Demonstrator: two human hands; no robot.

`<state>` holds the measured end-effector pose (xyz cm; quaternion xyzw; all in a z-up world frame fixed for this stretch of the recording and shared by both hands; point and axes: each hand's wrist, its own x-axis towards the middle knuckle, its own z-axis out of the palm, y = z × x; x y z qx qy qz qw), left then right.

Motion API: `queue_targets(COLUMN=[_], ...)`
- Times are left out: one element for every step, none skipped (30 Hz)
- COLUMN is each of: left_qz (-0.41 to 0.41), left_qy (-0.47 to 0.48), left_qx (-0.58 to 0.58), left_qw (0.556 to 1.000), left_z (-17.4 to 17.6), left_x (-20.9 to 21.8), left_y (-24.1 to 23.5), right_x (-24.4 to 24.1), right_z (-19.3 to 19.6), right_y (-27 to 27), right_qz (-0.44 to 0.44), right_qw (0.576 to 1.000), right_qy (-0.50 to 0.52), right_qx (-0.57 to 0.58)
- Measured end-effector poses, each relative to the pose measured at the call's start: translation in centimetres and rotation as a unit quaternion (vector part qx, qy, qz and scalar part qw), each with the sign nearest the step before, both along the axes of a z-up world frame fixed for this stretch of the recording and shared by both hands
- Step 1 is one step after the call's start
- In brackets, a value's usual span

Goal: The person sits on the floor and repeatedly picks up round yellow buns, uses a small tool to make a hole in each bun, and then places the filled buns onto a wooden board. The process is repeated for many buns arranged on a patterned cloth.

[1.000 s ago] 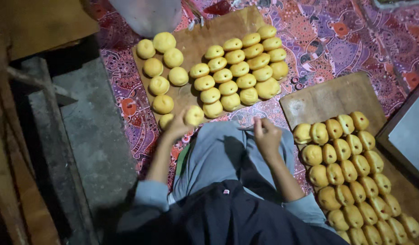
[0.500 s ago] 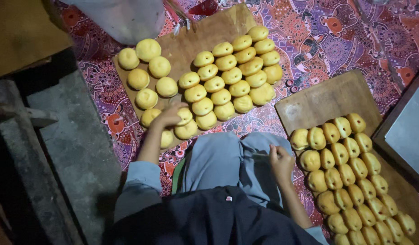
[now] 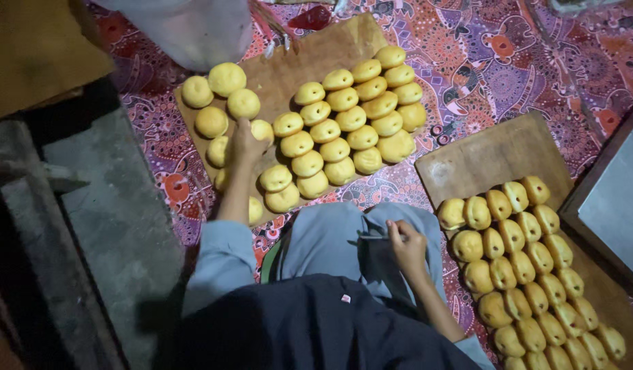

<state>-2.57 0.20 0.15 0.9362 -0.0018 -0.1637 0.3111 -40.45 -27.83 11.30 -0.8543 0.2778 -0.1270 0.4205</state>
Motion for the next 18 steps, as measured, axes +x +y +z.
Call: queue_targets(left_qz=[0.036,0.071,0.101,0.07,0.039,0.008,-0.021,0.163,0.312,0.31,0.307,0.304,0.281,0.258,0.234,0.221,0.207,0.193], left_qy=[-0.029,-0.057,-0.086,-0.14,-0.193,-0.244,-0.294,-0.059,0.184,0.172,0.16,0.147,0.149,0.149,0.151,0.128,0.104,0.08], left_qx=[-0.132,-0.262,-0.387,-0.358,-0.326,-0.293,-0.258,-0.543,-0.735,-0.741,-0.748,-0.754,-0.772,-0.789,-0.805,-0.798,-0.79,-0.781], left_qw=[0.99,0.961,0.912,0.921,0.925,0.925,0.92,0.821,0.574,0.57,0.567,0.564,0.551,0.537,0.523,0.546,0.568,0.589], left_z=[-0.4,-0.8,-1.0,-0.9,-0.8,-0.3,0.5,1.7,3.1,4.8,6.6,8.4,10.1,11.7,13.1,14.3,15.4,16.2], left_x=[-1.4,-3.1,-4.6,-6.8,-10.2,-13.5,-15.8,-17.7,-19.8,-21.6,-23.2,-24.5,-25.7,-26.9,-27.9,-28.7,-29.3,-30.0], left_y=[0.4,0.5,0.7,1.3,1.7,1.7,1.1,0.3,-0.8,-1.8,-2.6,-3.2,-3.7,-4.0,-4.2,-4.2,-4.2,-4.2], right_x=[0.2,0.4,0.9,1.4,1.8,2.2,2.5,2.8,3.0,3.1,3.2,3.2,2.9,2.5,1.9,1.4,0.8,0.2], right_z=[0.3,0.7,1.2,1.8,2.3,2.9,3.6,4.3,5.1,5.9,6.7,7.5,8.3,9.0,9.6,10.0,10.3,10.5], right_y=[0.4,0.9,1.3,1.9,2.6,3.4,4.2,5.1,6.1,7.0,7.8,8.4,8.9,9.3,9.6,9.9,10.1,10.4], right_qz=[0.001,0.012,0.022,0.033,0.035,0.036,0.041,0.034,0.029,0.023,0.025,0.028,0.028,0.036,0.042,0.048,0.042,0.036], right_qw=[1.0,0.999,0.998,0.997,0.995,0.992,0.988,0.987,0.985,0.983,0.98,0.976,0.972,0.971,0.969,0.966,0.97,0.973], right_qy=[0.003,-0.014,-0.033,-0.052,-0.069,-0.086,-0.103,-0.122,-0.142,-0.162,-0.182,-0.203,-0.222,-0.233,-0.243,-0.253,-0.24,-0.227], right_qx=[0.016,0.028,0.039,0.049,0.069,0.089,0.109,0.099,0.09,0.081,0.079,0.078,0.076,0.049,0.022,-0.005,-0.012,-0.02])
